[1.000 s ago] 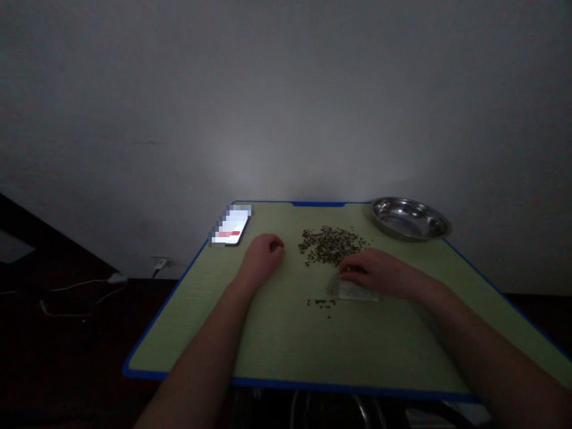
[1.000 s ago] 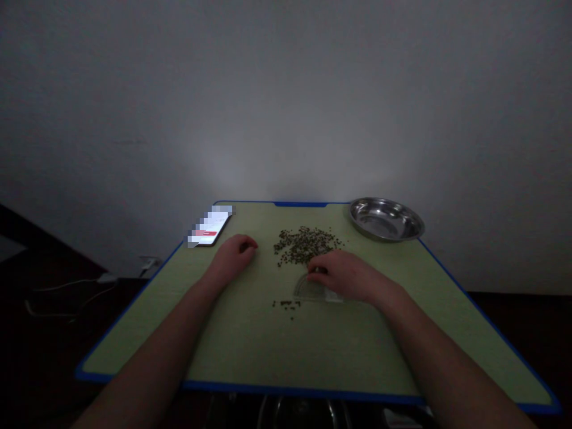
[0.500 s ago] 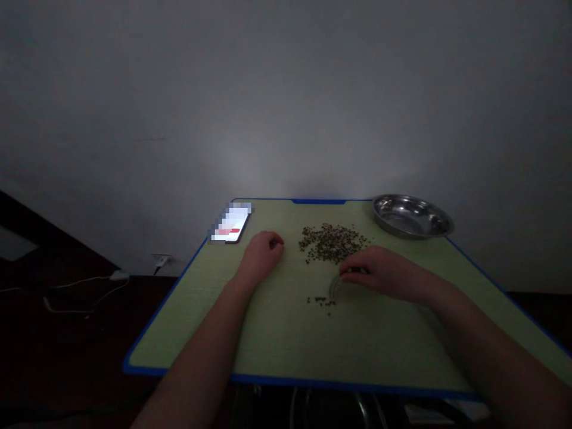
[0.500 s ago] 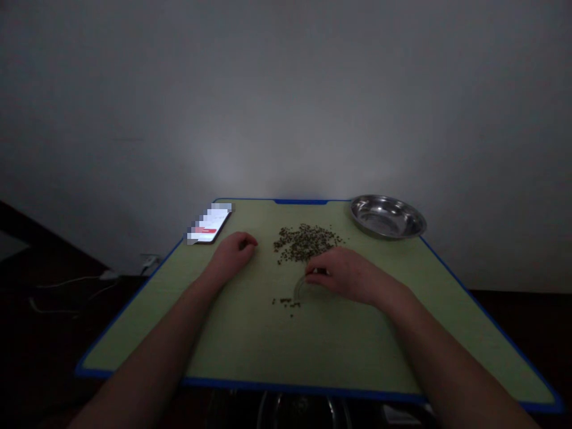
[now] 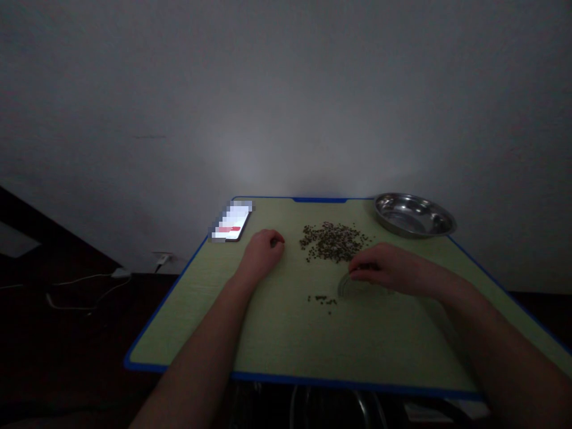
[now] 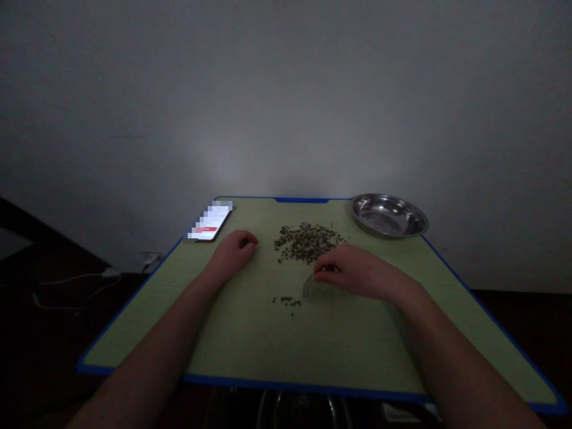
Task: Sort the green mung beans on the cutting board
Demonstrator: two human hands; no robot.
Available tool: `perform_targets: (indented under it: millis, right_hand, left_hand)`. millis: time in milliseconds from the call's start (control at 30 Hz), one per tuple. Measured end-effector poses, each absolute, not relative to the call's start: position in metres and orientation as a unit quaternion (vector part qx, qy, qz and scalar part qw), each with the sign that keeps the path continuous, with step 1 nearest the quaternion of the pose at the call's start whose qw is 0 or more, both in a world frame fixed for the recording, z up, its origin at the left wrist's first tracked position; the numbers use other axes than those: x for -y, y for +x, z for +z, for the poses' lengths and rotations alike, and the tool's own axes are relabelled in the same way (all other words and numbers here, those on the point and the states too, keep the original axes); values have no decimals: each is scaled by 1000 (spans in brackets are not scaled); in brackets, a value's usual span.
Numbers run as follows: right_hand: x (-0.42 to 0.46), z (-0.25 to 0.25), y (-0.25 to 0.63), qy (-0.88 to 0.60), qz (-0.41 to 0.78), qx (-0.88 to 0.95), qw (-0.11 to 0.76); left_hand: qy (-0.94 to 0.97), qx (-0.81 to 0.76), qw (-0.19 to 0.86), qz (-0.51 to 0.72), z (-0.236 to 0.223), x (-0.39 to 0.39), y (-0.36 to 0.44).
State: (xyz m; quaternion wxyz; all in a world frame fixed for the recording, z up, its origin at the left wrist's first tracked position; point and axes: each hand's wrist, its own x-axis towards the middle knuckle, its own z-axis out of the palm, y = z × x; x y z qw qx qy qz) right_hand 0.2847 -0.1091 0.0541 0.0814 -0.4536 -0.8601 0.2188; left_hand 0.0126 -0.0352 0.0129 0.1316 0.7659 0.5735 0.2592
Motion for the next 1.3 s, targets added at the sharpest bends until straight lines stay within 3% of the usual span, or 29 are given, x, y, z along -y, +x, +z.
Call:
perform_targets:
  millis: [1300]
  right_hand:
    - [108,45,271,-493,211,839,89]
  left_hand:
    - [765,-573,135,261,16,38,14]
